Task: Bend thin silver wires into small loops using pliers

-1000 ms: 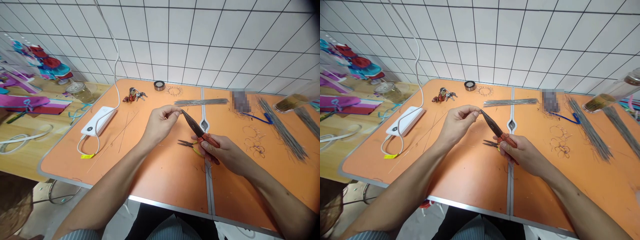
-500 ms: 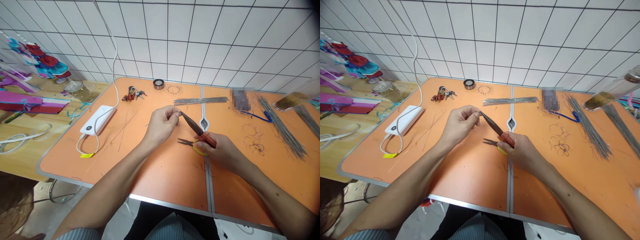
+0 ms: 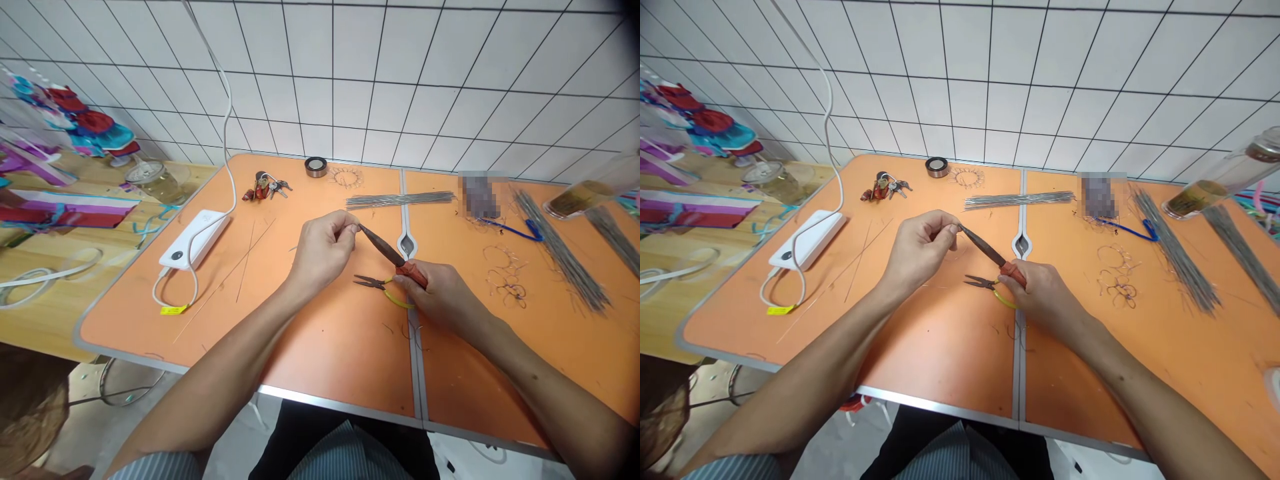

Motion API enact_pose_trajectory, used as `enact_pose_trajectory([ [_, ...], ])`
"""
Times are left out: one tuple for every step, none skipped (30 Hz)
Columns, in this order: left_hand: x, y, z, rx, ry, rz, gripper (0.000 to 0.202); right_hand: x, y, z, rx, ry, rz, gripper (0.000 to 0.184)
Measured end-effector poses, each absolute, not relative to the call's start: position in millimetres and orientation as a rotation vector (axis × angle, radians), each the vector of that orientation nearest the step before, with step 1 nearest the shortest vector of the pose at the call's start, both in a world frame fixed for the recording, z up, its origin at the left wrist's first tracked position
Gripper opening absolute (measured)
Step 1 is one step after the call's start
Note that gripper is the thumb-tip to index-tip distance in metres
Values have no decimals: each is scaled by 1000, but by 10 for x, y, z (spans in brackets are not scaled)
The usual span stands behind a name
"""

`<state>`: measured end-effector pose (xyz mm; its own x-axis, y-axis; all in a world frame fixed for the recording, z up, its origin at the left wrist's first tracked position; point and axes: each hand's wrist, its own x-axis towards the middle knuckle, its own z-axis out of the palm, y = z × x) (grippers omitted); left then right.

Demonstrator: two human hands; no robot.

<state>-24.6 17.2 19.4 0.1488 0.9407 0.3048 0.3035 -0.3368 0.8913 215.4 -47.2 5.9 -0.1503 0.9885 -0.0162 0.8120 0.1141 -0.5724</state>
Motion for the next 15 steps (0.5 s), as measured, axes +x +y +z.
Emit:
enact_pose_trajectory([
  [-246, 171, 191, 1764, 1202, 1198, 13, 2162, -465, 46, -1754, -2037, 626, 35],
  [-247, 168, 190, 1775, 1210, 1197, 13, 2169, -457, 32, -1752, -2048, 598, 35],
  [-248, 165, 190, 1786, 1217, 1195, 13, 2175, -450, 17, -1748, -2060, 568, 35],
  [-248, 161, 189, 1797, 1222, 1197, 13, 2180, -443, 3, -1741, -2073, 540, 36],
  [-249, 157, 188, 1810, 1227, 1200, 13, 2184, -437, -12, -1731, -2086, 514, 37],
  [-248, 153, 186, 1824, 1231, 1204, 13, 2188, -431, -28, -1718, -2098, 491, 38],
  [-247, 149, 182, 1839, 1236, 1208, 13, 2192, -426, -43, -1703, -2110, 469, 39],
  [-245, 145, 178, 1854, 1239, 1213, 13, 2197, -420, -60, -1689, -2120, 450, 40],
  [-243, 141, 174, 1868, 1243, 1217, 14, 2205, -415, -76, -1677, -2127, 429, 41],
  [-240, 137, 172, 1880, 1247, 1220, 14, 2214, -410, -92, -1669, -2131, 408, 40],
  [-236, 132, 173, 1886, 1249, 1222, 14, 2225, -405, -107, -1664, -2129, 383, 39],
  [-232, 127, 178, 1881, 1247, 1225, 14, 2236, -400, -119, -1661, -2122, 354, 38],
  [-227, 122, 187, 1864, 1242, 1228, 14, 2245, -396, -128, -1657, -2117, 330, 38],
  [-222, 117, 199, 1835, 1233, 1227, 14, 2253, -391, -132, -1653, -2113, 311, 37],
  [-216, 111, 213, 1797, 1220, 1221, 14, 2257, -387, -131, -1646, -2113, 297, 36],
])
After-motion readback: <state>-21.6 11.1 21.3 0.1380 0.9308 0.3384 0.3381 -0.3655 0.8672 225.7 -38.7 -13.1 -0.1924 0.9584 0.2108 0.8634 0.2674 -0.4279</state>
